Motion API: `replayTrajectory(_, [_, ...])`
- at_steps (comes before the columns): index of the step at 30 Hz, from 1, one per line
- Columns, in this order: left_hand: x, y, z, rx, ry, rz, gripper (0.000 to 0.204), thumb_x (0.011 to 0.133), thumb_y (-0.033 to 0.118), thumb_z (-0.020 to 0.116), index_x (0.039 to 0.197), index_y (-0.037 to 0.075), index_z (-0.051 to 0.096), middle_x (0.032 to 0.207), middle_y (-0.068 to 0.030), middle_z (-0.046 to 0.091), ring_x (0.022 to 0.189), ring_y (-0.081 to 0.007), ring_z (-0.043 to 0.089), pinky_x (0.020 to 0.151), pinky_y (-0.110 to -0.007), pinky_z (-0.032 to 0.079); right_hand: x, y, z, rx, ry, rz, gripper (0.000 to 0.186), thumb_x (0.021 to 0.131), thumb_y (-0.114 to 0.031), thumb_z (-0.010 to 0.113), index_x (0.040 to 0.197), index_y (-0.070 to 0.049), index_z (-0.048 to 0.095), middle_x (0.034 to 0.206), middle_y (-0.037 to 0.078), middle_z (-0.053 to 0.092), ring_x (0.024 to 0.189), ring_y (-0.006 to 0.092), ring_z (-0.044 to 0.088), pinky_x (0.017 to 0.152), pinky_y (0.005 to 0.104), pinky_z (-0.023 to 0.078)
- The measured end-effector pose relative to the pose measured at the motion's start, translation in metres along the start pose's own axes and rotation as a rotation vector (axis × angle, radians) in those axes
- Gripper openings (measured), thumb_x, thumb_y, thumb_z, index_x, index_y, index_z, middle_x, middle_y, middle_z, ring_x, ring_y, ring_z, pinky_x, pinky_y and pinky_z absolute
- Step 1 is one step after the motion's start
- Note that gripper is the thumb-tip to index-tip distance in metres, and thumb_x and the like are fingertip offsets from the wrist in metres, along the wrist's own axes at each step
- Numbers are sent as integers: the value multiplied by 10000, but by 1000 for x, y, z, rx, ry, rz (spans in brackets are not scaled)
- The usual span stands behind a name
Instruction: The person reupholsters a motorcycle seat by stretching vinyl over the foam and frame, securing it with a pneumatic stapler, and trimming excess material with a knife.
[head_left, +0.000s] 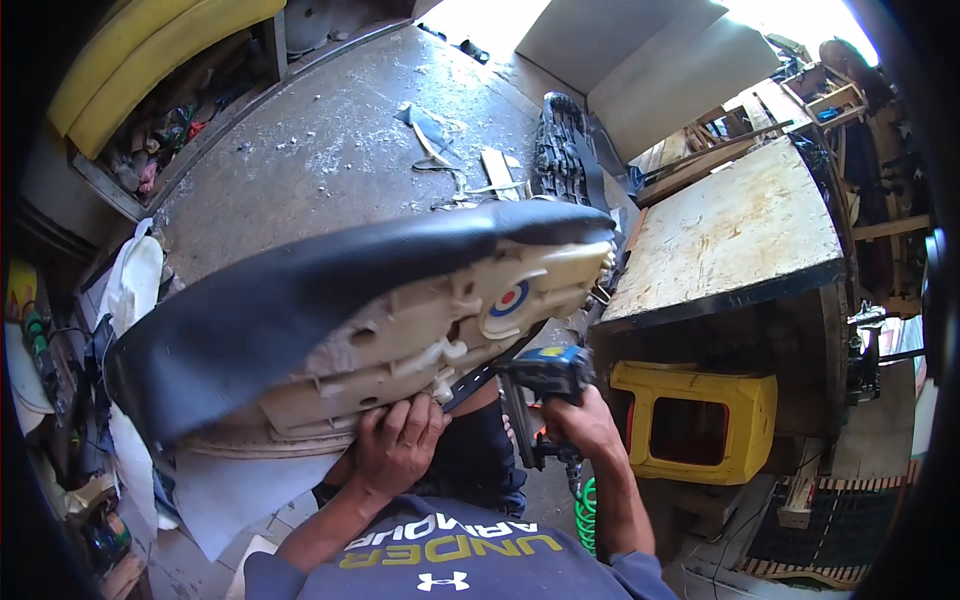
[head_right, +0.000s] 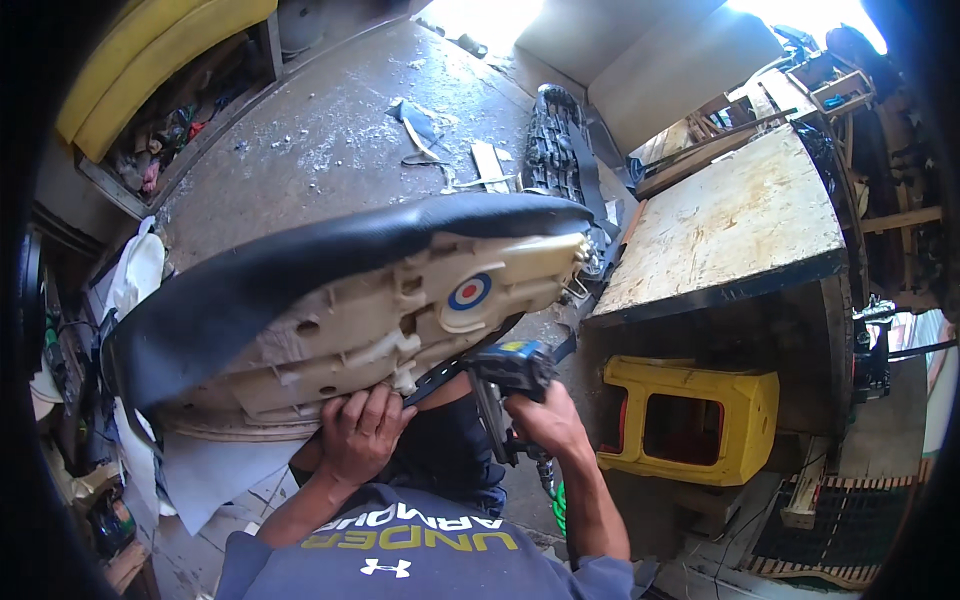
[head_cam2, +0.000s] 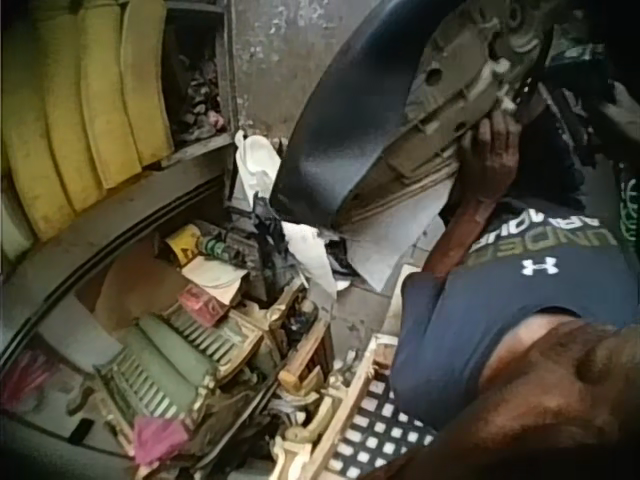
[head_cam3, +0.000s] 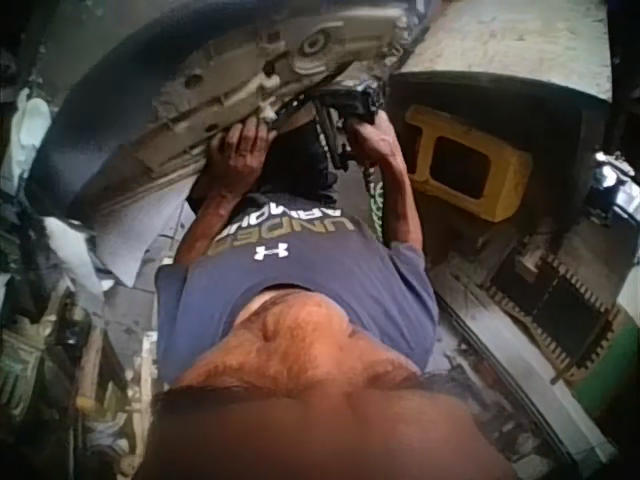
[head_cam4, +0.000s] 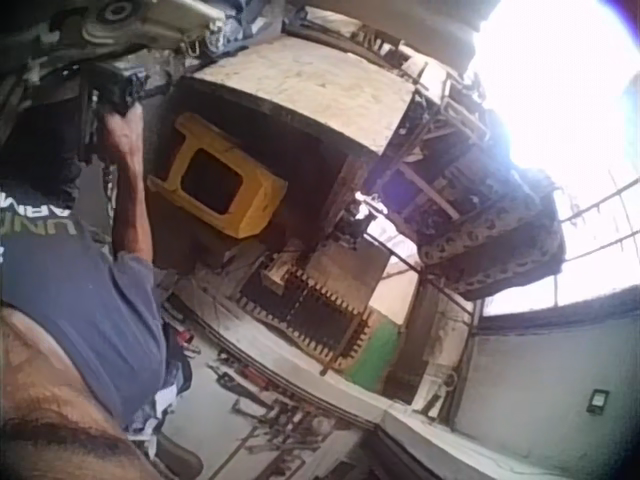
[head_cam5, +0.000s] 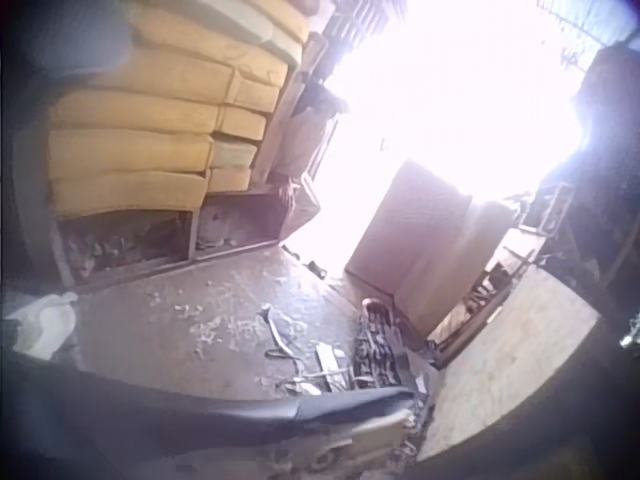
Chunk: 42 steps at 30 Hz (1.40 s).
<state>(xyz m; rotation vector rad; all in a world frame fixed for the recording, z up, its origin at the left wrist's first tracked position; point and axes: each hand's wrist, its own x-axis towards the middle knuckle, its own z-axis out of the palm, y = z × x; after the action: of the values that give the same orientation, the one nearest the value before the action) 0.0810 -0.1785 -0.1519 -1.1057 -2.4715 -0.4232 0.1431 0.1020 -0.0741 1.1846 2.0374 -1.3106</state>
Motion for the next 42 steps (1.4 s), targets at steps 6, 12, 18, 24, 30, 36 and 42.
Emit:
replayTrajectory(6, [24,-1,-17,-97,-64,-56,354,924,411,757,1110,118,691,1224,-39,631,1129,-227,566,982,-456,432,35,150,22,258,450,-14,181,847,-178,716,905,-8,736,701,28,693,610,106,634,591,320,500])
replayTrajectory(12, [46,-7,-37,-144,-95,3,323,850,410,816,1024,148,743,1150,-37,655,1067,-253,604,954,-481,450,82,350,93,-222,680,99,562,893,-194,643,1420,-21,553,1255,340,659,1191,502,633,1035,568,479])
replayTrajectory(18, [63,-5,-56,-53,-126,110,386,804,405,838,1056,132,733,1114,-35,663,1042,-234,620,972,-483,448,78,385,98,-436,288,483,524,909,-277,681,1355,-7,630,1250,297,683,1151,485,658,1010,538,510])
replayTrajectory(24, [89,-9,-54,-94,-123,136,463,729,324,870,1095,98,700,1042,-42,667,1000,-238,635,969,-495,439,137,235,53,-109,375,-215,449,940,-321,680,1304,-59,704,1195,244,734,1162,423,690,973,473,549])
replayTrajectory(30, [179,-38,-91,-298,-97,87,467,667,302,929,997,42,724,905,-128,665,888,-344,663,834,-456,512,232,109,62,82,181,-952,440,1024,-195,658,1416,-11,580,1404,234,627,1343,352,564,1146,486,427])
replayTrajectory(36, [230,-132,-91,-1088,-333,-558,331,889,259,862,1061,15,720,957,-44,727,881,-121,652,824,-271,508,233,-24,92,860,-844,-810,1039,966,-260,788,1713,-292,67,1740,136,169,1569,364,277,1178,530,408])
replayTrajectory(42, [188,-199,45,-1634,35,-913,253,949,234,806,1049,19,718,976,-37,732,872,-106,666,801,-280,533,270,-61,114,1072,-708,-573,998,940,-679,662,1703,-332,120,1744,122,149,1580,395,216,1168,690,298])
